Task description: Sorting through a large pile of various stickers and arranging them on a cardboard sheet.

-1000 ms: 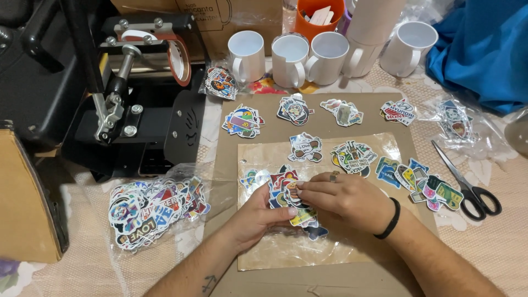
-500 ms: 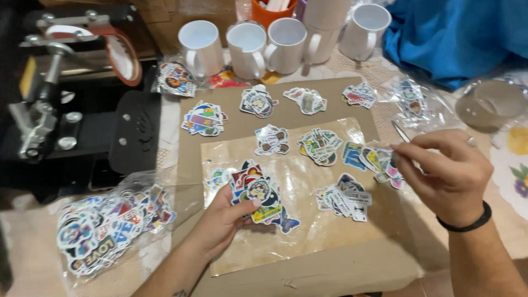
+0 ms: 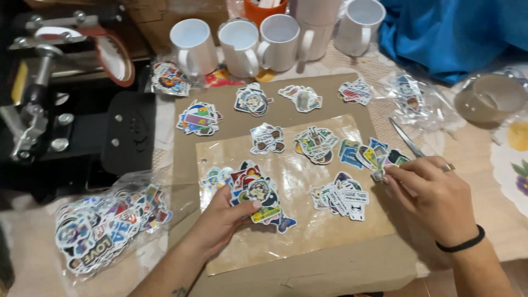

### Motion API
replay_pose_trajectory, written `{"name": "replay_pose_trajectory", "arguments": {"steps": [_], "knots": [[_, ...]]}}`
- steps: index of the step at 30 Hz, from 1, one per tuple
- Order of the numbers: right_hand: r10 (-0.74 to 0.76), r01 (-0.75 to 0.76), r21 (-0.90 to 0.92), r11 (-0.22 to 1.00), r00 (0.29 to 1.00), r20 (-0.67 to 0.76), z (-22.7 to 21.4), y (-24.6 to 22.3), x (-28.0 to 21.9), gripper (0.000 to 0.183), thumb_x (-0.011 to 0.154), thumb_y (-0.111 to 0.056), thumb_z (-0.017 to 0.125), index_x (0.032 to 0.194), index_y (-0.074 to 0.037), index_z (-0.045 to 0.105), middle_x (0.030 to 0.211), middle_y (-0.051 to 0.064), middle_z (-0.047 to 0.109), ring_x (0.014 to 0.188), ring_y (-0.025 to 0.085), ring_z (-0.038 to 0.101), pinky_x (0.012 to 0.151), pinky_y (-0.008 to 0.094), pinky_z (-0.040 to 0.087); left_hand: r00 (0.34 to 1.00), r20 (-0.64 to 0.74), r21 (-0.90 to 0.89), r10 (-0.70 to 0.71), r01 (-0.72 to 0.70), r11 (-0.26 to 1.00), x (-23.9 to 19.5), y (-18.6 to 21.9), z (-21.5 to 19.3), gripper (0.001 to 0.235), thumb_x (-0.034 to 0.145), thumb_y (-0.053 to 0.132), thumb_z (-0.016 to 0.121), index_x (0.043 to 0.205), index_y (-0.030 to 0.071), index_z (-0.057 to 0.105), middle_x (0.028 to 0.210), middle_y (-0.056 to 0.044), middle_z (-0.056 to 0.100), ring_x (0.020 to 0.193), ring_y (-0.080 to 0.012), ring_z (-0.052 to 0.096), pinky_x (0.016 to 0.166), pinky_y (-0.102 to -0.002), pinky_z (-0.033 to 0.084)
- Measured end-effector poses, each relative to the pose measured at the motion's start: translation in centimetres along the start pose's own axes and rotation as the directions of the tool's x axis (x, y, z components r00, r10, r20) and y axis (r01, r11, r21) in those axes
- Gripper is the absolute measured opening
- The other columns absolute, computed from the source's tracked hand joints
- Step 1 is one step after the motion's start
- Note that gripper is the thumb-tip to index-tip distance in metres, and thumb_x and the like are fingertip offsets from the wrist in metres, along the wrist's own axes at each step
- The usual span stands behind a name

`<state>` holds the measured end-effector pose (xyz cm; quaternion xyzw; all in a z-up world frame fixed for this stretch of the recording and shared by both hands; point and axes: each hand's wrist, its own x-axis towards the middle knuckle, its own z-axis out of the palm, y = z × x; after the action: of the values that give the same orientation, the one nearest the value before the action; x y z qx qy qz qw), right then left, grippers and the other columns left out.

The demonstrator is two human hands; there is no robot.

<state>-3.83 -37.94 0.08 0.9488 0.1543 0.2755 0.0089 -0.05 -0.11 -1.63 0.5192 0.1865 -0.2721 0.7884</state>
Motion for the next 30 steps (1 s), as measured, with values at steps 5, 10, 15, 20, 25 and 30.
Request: {"name": "replay_pose_trajectory", "arguments": {"steps": [5, 10, 15, 20, 25, 30], "knots": [[-0.374, 0.399, 0.479, 0.782, 0.915, -0.151, -2.0, -9.8, 7.6, 0.017, 0.092, -0.018, 0.066, 0.105, -0.007, 0.068, 0.101, 0.009, 0.07, 0.094, 0.028, 0.065, 0.077, 0.039, 0.056, 1.0, 0.018, -0.007, -0.005, 0.005, 1.0, -0.9, 0.4, 0.2, 0.055, 0.074, -0.005, 0.074, 0.126, 0.001, 0.056, 0.112, -0.018, 0.071, 0.097, -0.0307, 0.069, 0.087, -0.044, 0.059], [-0.61, 0.547, 0.576, 0.607, 0.785, -0.103, 0.5, -14.4, 11.5, 0.03, 0.101, -0.023, 0.056, 0.125, -0.004, 0.062, 0.124, 0.014, 0.063, 0.11, 0.034, 0.059, 0.094, 0.049, 0.051, 0.996, 0.064, -0.001, 0.058, -0.058, 0.998, -1.1, 0.7, 0.0, 0.057, 0.076, -0.007, 0.071, 0.13, 0.003, 0.057, 0.116, -0.015, 0.069, 0.1, -0.028, 0.066, 0.087, -0.04, 0.056], [-0.657, 0.45, 0.685, 0.573, 0.752, 0.056, 2.7, -13.7, 12.9, 0.033, 0.095, -0.037, 0.064, 0.118, -0.015, 0.068, 0.111, 0.005, 0.065, 0.105, 0.031, 0.059, 0.079, 0.045, 0.051, 0.983, 0.154, 0.091, 0.096, -0.111, 0.99, -1.2, 0.5, 0.2, 0.06, 0.077, 0.003, 0.072, 0.134, 0.007, 0.055, 0.116, -0.012, 0.07, 0.095, -0.0224, 0.069, 0.08, -0.036, 0.059], [-0.725, 0.547, 0.657, 0.519, 0.688, 0.0, 2.8, -13.4, 14.0, 0.026, 0.097, -0.027, 0.063, 0.116, -0.011, 0.068, 0.111, 0.005, 0.07, 0.1, 0.029, 0.066, 0.076, 0.043, 0.052, 0.985, 0.158, 0.069, 0.074, -0.085, 0.994, -1.6, 1.3, 0.6, 0.062, 0.076, 0.002, 0.073, 0.135, 0.007, 0.054, 0.119, -0.014, 0.07, 0.098, -0.0266, 0.07, 0.078, -0.043, 0.063], [-0.765, 0.623, 0.61, 0.49, 0.643, -0.042, 3.8, -12.8, 13.9, 0.031, 0.099, -0.018, 0.054, 0.127, -0.008, 0.063, 0.125, 0.007, 0.069, 0.109, 0.031, 0.066, 0.075, 0.042, 0.05, 0.99, 0.109, 0.074, 0.094, -0.102, 0.992, -1.3, 1.5, 0.2, 0.063, 0.072, -0.002, 0.072, 0.132, 0.005, 0.055, 0.111, -0.013, 0.071, 0.096, -0.0254, 0.069, 0.084, -0.038, 0.059], [-0.592, 0.544, 0.615, 0.571, 0.792, -0.15, 4.6, -13.4, 13.7, 0.018, 0.094, -0.015, 0.067, 0.111, -0.012, 0.069, 0.103, 0.005, 0.075, 0.085, 0.021, 0.074, 0.068, 0.034, 0.058, 0.994, 0.081, -0.015, 0.069, -0.068, 0.998, -1.2, 1.6, 0.1, 0.06, 0.074, -0.007, 0.069, 0.131, 0.004, 0.054, 0.111, -0.017, 0.07, 0.098, -0.0296, 0.069, 0.077, -0.044, 0.061]]}}
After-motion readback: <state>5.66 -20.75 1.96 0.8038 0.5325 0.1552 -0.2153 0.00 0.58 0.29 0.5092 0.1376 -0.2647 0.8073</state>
